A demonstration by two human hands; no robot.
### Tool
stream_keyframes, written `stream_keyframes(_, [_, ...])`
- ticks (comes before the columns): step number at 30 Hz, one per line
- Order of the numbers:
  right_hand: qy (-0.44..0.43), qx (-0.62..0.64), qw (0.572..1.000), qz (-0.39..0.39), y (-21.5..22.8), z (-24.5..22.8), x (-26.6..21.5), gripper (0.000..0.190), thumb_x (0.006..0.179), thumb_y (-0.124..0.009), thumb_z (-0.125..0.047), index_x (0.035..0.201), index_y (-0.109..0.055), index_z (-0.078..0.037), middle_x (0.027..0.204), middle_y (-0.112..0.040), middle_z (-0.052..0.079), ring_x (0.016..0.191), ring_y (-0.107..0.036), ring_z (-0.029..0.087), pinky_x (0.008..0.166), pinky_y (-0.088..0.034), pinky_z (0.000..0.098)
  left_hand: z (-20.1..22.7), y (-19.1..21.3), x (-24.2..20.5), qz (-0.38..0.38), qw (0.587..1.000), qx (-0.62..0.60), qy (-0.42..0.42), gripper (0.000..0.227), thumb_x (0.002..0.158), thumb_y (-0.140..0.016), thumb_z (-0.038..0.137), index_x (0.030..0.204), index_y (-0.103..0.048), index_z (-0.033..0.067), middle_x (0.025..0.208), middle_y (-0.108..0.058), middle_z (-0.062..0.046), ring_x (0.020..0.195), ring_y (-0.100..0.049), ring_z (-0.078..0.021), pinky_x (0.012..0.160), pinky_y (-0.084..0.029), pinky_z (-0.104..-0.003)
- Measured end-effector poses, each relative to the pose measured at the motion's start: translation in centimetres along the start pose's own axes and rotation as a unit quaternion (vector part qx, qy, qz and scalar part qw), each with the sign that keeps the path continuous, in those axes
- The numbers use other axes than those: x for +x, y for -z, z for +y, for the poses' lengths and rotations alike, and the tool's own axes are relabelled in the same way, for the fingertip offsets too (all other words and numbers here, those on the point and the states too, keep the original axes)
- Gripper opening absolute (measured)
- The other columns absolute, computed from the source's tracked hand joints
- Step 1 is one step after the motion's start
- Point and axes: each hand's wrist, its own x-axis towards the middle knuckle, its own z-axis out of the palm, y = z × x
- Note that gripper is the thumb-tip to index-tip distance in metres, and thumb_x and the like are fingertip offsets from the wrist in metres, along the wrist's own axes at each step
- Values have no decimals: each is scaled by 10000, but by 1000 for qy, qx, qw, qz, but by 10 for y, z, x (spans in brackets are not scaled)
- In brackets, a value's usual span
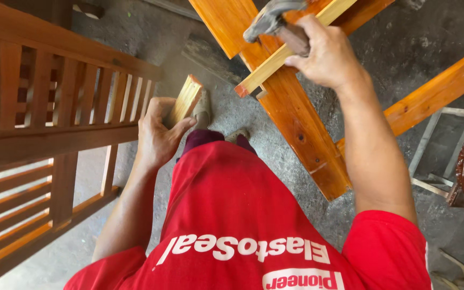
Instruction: The person applies reddish-brown wood glue to the ends of thin wooden slats and joins them to a larger wooden frame. They use a hammer to tap the slats into place and a chisel to scrape excess glue from the joints.
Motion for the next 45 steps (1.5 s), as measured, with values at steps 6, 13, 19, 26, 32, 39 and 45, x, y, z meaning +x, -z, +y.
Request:
stream_keyframes(6, [141,-71,985,65,25,27,9,614,799,-930,-95,1290,-589,43,1185,-696,259,1065,-690,433,917,-559,459,11,-8,20,-25,1000,15,-4,526,852,-896,270,1190,-583,15,1033,-749,-212,952,-762,-334,802,-590,-418])
stream_keyframes(13, [-54,-77,995,-32,27,44,13,405,940,-927,-177,1015,-599,49,960,-677,212,939,-696,376,887,-554,448,19,-32,40,-70,997,27,6,555,858,-875,301,1207,-553,14,1084,-731,-239,985,-741,-381,820,-587,-447])
stream_keyframes(19, [101,-76,990,59,23,59,11,319,874,-896,-78,897,-600,36,848,-661,116,814,-684,263,786,-556,377,24,-60,47,-111,993,22,-16,462,932,-811,286,1202,-543,25,1069,-719,-238,994,-733,-390,807,-582,-464])
stream_keyframes(26, [70,-60,994,62,20,63,11,308,871,-912,-59,862,-621,41,809,-657,114,735,-662,257,685,-544,377,24,-83,56,-91,992,40,-80,449,886,-848,242,1149,-556,25,1002,-733,-230,940,-709,-424,782,-563,-486])
stream_keyframes(32, [88,-52,992,75,20,65,10,304,866,-913,-58,861,-625,39,818,-661,113,743,-666,257,690,-546,374,24,-93,58,-104,990,45,-82,454,857,-859,239,1137,-572,27,968,-730,-228,914,-723,-414,762,-571,-478])
stream_keyframes(39, [54,-56,996,48,14,79,10,274,891,-882,-109,884,-641,21,792,-674,109,779,-680,272,723,-549,391,31,-105,60,-108,990,61,-65,471,836,-872,258,1132,-583,33,946,-728,-228,886,-723,-412,730,-567,-486])
stream_keyframes(45, [66,-78,993,58,11,87,9,270,912,-901,-151,943,-698,24,832,-709,141,807,-711,291,732,-571,400,35,-112,60,-79,986,88,-115,445,833,-870,247,1086,-573,32,953,-720,-189,840,-720,-396,676,-562,-482])
